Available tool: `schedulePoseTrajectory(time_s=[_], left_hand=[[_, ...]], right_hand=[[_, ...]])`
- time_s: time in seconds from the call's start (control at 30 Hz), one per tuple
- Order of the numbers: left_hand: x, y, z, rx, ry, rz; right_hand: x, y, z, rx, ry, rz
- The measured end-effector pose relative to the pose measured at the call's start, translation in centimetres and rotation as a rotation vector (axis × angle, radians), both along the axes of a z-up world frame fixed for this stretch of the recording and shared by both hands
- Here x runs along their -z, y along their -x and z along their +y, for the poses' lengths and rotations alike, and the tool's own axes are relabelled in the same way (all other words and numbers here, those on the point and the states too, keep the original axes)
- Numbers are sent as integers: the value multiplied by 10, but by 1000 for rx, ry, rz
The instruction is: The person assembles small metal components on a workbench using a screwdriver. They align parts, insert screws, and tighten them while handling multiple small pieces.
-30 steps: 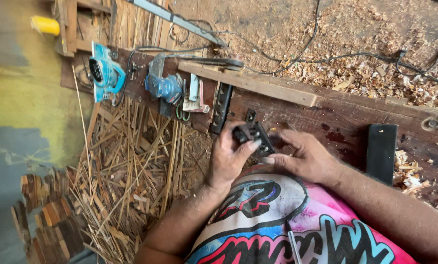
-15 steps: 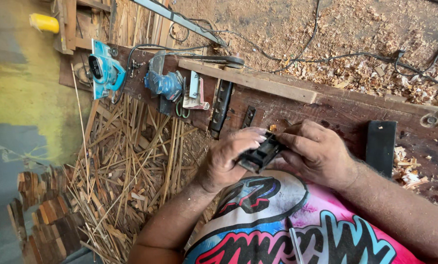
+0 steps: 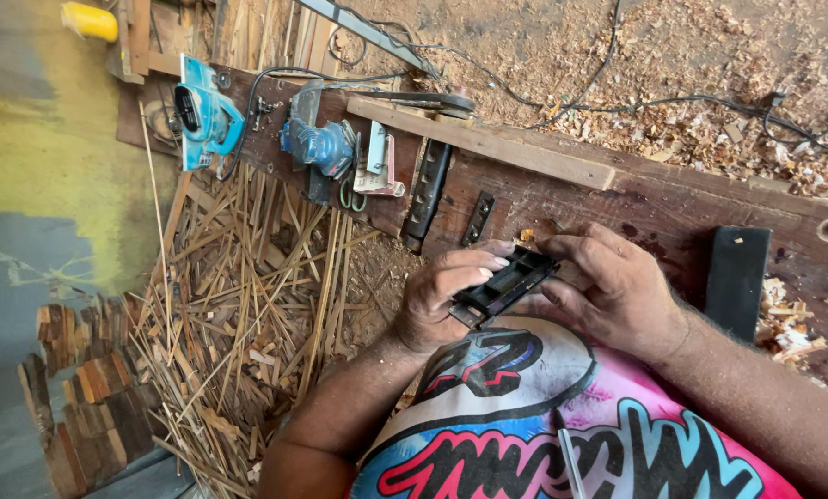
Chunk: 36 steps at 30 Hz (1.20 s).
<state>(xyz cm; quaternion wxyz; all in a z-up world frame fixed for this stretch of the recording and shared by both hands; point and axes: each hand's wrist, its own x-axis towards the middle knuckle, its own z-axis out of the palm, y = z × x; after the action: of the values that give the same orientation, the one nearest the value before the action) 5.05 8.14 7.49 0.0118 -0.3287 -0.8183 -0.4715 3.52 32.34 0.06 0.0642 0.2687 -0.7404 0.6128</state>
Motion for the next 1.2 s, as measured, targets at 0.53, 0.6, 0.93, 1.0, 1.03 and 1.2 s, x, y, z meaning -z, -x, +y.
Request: schedulePoseTrajectory(time_s=[0.53, 0.6, 0.93, 1.0, 1.03, 1.2], left_hand=[[-31, 14, -1, 203, 222, 388], [-31, 14, 0, 210, 217, 397], [-21, 17, 0, 166, 279, 446], [-20, 17, 0, 166, 299, 460], [-20, 18, 1, 168, 309, 469], [-22, 18, 3, 169, 345, 511]], right_hand=[[-6, -22, -12, -593, 552, -861], [-14, -22, -13, -561, 523, -862], [-25, -20, -13, -338, 264, -802], [-24, -20, -13, -333, 253, -802], [-24, -20, -14, -343, 270, -789], [-20, -20, -15, -364, 347, -755]])
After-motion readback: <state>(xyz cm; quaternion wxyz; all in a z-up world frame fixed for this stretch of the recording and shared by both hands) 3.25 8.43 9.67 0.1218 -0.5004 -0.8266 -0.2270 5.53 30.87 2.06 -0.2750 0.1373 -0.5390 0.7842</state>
